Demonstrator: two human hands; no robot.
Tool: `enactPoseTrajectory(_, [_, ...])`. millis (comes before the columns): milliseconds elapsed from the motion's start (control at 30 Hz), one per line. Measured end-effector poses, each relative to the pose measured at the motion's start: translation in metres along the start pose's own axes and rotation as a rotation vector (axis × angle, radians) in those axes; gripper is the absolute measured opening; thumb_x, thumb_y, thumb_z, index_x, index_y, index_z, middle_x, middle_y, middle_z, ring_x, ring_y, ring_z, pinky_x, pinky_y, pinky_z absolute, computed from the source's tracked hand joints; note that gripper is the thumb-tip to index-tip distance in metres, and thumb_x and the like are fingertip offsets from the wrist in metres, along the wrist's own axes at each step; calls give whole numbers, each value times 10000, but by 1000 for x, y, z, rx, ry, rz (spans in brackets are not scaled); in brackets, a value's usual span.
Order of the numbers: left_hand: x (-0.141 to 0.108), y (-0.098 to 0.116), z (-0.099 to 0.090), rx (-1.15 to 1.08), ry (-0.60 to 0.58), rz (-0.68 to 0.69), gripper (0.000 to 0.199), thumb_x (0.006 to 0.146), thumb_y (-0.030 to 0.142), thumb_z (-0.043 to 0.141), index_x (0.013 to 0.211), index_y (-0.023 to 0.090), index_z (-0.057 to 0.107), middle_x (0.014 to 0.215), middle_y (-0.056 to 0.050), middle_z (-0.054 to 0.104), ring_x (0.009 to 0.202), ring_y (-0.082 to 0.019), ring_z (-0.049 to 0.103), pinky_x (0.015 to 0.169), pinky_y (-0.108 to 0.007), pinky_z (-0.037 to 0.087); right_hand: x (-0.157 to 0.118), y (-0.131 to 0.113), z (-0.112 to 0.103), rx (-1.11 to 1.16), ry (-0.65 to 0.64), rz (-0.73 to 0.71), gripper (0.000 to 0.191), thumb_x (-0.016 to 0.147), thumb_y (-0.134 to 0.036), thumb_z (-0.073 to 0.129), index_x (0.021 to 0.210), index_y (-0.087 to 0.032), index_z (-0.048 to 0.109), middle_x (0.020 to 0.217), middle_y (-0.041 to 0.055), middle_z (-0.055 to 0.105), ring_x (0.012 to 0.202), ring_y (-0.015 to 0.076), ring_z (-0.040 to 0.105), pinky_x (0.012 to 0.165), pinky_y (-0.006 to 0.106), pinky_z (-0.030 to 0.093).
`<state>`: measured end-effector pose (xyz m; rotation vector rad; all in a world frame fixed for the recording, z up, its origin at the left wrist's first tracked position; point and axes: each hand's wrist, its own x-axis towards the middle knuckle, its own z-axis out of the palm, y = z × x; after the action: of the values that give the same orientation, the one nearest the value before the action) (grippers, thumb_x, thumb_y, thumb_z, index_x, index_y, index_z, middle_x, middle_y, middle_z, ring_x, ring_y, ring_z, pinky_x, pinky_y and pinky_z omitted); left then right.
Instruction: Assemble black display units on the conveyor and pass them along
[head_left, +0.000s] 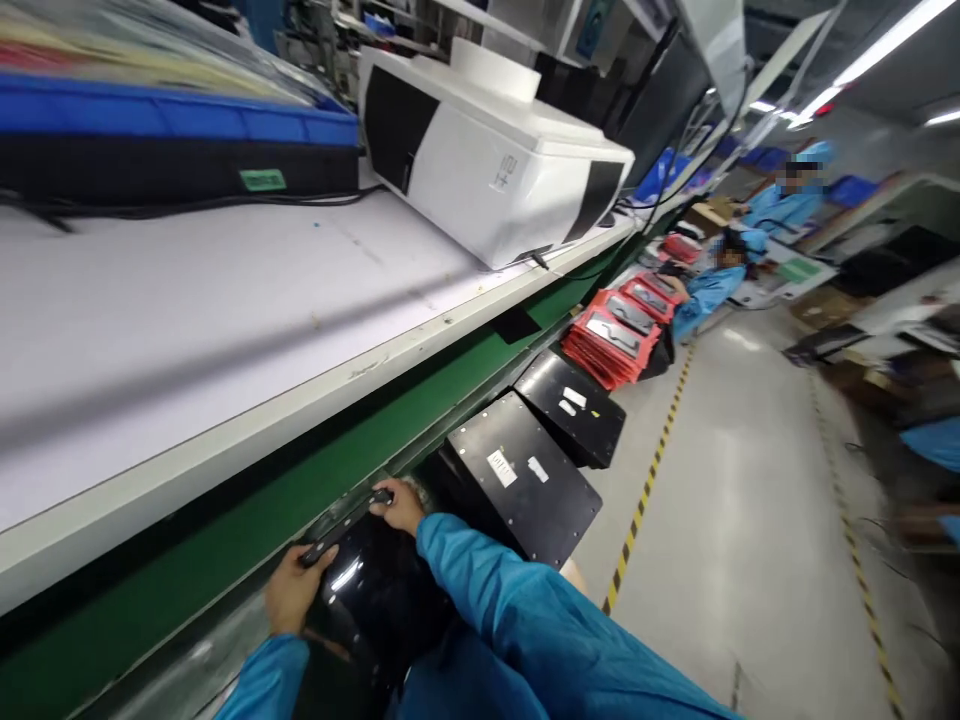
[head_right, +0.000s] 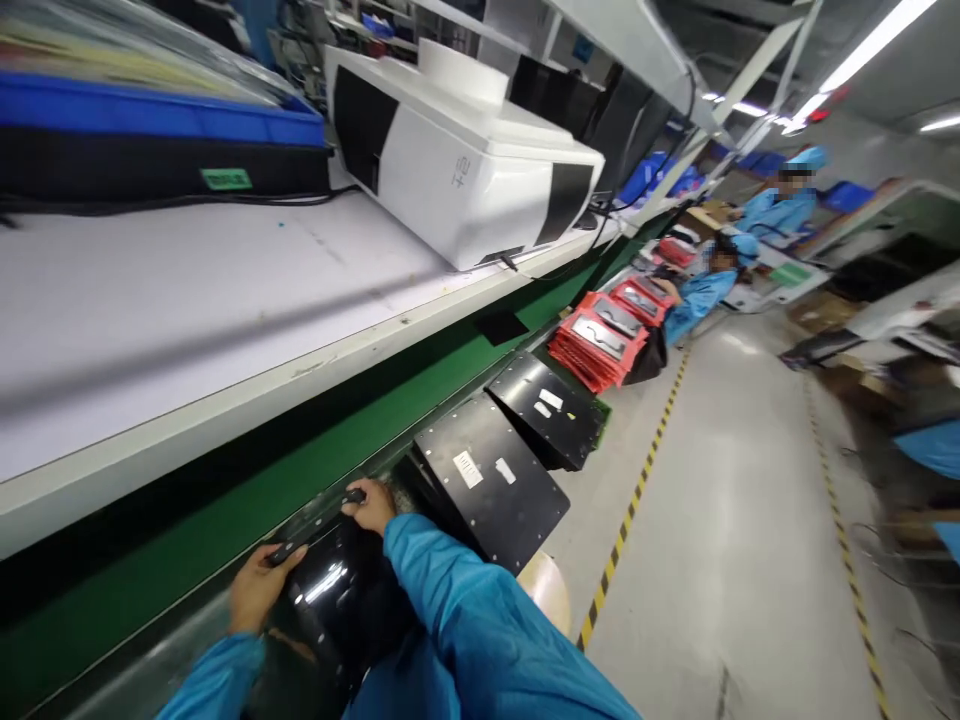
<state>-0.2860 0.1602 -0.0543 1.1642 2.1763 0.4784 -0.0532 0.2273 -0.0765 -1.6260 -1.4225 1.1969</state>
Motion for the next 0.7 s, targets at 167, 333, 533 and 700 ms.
enactPoseTrajectory(167, [-65, 29, -12, -1, 135, 50, 445, 917, 369, 654, 1326, 201, 698, 1237, -154, 755, 1151, -299, 703, 1011, -404, 543, -4, -29, -28, -125, -100, -75, 287, 839, -305, 732, 1119, -242, 748, 1115, 64, 774, 1036, 245, 696, 980, 390, 548])
enactPoseTrajectory(333, [-148, -63, -53, 113, 520, -88, 603, 952, 415, 648, 1497, 172, 565, 1496, -223, 553, 1442, -366, 483, 1196, -509, 389, -3, -41, -13, -427, 76, -346, 360, 918, -349, 612, 1183, -137, 734, 1254, 223, 729, 1231, 350, 623, 1142, 524, 433])
enactPoseTrajectory(533, [-249, -200, -84, 23, 530, -873, 1240, 717, 762, 796, 1636, 120, 269, 1576, -385, 405, 1485, -539, 394, 1115, -702, 374, -117, -52, 71, -285, -410, -296, 278, 902, -353, 572, 1003, -203, 782, 1014, 109, 805, 944, 262, 729, 931, 398, 562])
enactPoseTrajectory(700, [-273, -219, -111, -109, 426, -944, 1057, 701, 732, 819, 1486, 96, 507, 1432, -332, 603, 1356, -500, 565, 1115, -654, 410, -229, -70, 136, -345, -884, -264, 149, 840, -302, 694, 900, -242, 816, 932, 48, 826, 916, 249, 767, 889, 362, 571])
